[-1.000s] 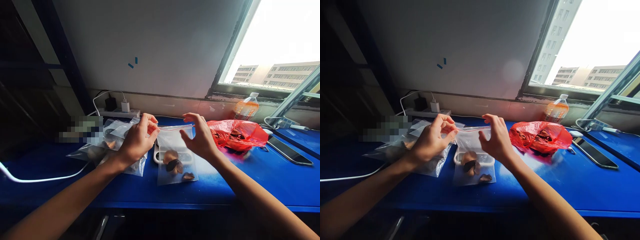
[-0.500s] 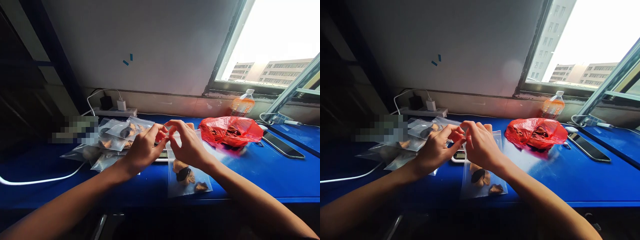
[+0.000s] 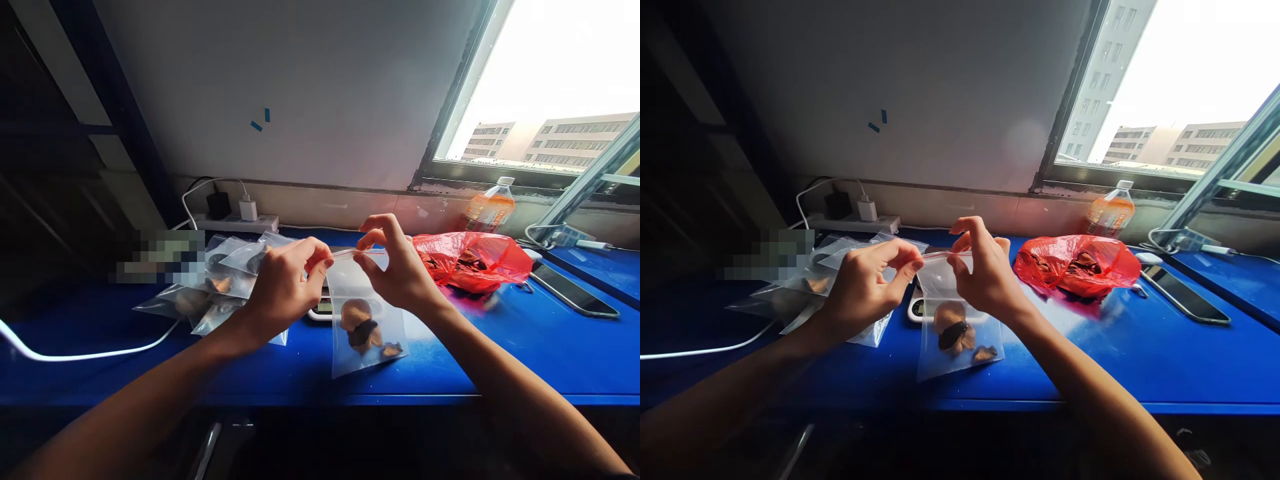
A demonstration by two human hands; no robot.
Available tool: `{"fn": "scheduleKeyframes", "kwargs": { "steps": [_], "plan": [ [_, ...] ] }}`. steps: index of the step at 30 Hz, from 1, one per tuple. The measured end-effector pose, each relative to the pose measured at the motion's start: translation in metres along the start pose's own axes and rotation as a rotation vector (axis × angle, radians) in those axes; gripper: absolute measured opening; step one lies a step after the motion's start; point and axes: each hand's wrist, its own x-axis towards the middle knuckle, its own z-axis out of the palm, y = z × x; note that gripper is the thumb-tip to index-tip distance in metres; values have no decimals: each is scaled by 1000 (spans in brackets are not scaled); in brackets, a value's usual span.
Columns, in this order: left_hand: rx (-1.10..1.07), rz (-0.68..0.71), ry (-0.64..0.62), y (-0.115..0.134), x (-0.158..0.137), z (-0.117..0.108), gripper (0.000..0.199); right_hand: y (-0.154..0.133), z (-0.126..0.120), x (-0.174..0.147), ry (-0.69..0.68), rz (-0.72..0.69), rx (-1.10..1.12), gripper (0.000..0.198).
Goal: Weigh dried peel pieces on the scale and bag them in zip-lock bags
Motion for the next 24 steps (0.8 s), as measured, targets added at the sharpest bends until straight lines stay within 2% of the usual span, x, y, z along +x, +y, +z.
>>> {"fn": "scheduleKeyframes", "kwargs": {
  "steps": [4, 13, 16, 18, 21, 23, 24],
  "plan": [
    [26, -35, 29, -3, 4, -7, 12, 10, -6, 5, 34, 36, -18, 30],
    [32, -114, 82, -7, 10, -20, 11, 38, -20, 14, 75, 101, -46, 39],
    [-5, -150, 157, -16, 12, -33, 8, 60, -41, 20, 229, 232, -36, 36],
    [-95, -237, 266, -23, 15, -42, 8, 76, -65, 25, 394, 398, 118, 32],
    [-218, -267, 217, -31, 22, -51, 8, 96, -105, 27, 662, 520, 273, 35],
    [-328, -245, 200, -32, 30, -55, 4, 110, -128, 19, 739, 522, 189, 34],
    [-391, -246, 229, -32, 34, -58, 3, 119, -136, 12, 713, 531, 105, 30]
  ]
}}
